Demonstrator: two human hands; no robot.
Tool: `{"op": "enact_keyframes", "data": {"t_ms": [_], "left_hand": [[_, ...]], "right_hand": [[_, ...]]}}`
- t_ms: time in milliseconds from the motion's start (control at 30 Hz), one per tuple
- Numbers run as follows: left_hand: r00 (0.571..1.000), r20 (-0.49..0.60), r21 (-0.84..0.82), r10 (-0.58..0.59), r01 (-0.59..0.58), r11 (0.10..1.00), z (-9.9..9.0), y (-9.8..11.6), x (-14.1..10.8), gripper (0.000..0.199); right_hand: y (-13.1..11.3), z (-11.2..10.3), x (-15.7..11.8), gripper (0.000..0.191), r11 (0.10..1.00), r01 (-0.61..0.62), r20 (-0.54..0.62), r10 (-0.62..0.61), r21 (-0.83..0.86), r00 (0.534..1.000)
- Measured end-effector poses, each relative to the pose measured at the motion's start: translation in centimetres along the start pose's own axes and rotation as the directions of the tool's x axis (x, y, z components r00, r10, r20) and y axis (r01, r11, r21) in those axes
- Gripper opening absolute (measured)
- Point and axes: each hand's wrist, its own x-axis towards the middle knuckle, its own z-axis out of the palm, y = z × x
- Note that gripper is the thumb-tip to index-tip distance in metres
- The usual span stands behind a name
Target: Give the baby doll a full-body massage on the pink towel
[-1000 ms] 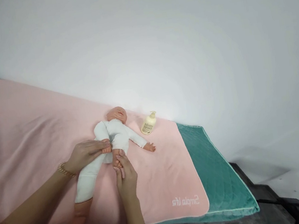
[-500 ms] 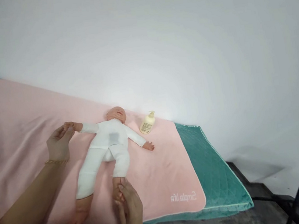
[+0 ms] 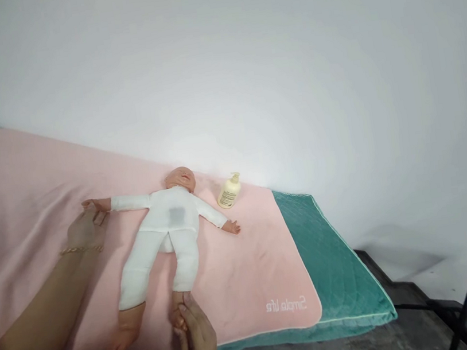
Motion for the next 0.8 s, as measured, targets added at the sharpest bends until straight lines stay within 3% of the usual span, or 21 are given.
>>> {"op": "enact_keyframes", "data": {"t_ms": [133, 233, 300, 367, 433, 533, 633, 700, 800], "left_hand": [[0.99, -0.113, -0.026, -0.086, 0.084, 0.996, 0.7, 1.2, -1.1, 0.027], [0.987, -0.161, -0.003, -0.014, 0.014, 1.0, 2.0, 2.6, -2.5, 0.033], [0.99, -0.082, -0.031, 0.118, -0.121, 0.992, 3.1, 3.3, -3.9, 0.036], [0.964, 0.056, -0.096, 0.26, -0.254, 0.962, 4.1, 3.7, -5.5, 0.036], [0.936, 0.182, -0.019, 0.302, -0.304, 0.952, 4.9, 3.6, -7.1, 0.036], [0.853, 0.439, 0.155, 0.28, -0.379, 0.912, 5.5, 2.9, -8.6, 0.037], [0.703, 0.641, 0.16, 0.309, -0.516, 0.842, 5.5, 2.0, -8.6, 0.038], [0.638, 0.7, 0.177, 0.321, -0.59, 0.788, 5.3, 1.6, -8.1, 0.038], [0.593, 0.75, 0.207, 0.291, -0.63, 0.749, 5.0, 1.1, -7.4, 0.037]], "right_hand": [[0.0, -0.6, 1.0, 0.051, 0.999, -0.022, -0.013, 0.022, 0.029, 1.0], [0.3, -1.3, 3.1, 0.05, 0.998, -0.029, -0.031, 0.031, 0.052, 0.999], [0.5, -1.7, 5.3, 0.048, 0.997, -0.03, -0.04, 0.033, 0.07, 0.999], [0.7, -1.9, 7.6, 0.044, 0.995, -0.031, -0.053, 0.036, 0.093, 0.998], [0.8, -1.9, 9.8, 0.041, 0.992, -0.036, -0.057, 0.043, 0.119, 0.997], [0.8, -1.5, 12.5, 0.039, 0.985, -0.074, -0.071, 0.086, 0.158, 0.994], [0.8, -0.9, 14.1, 0.039, 0.976, -0.124, -0.085, 0.141, 0.179, 0.986], [0.9, -0.6, 14.8, 0.039, 0.971, -0.143, -0.091, 0.162, 0.192, 0.983], [1.1, -0.2, 15.3, 0.04, 0.964, -0.148, -0.095, 0.172, 0.219, 0.98]]}}
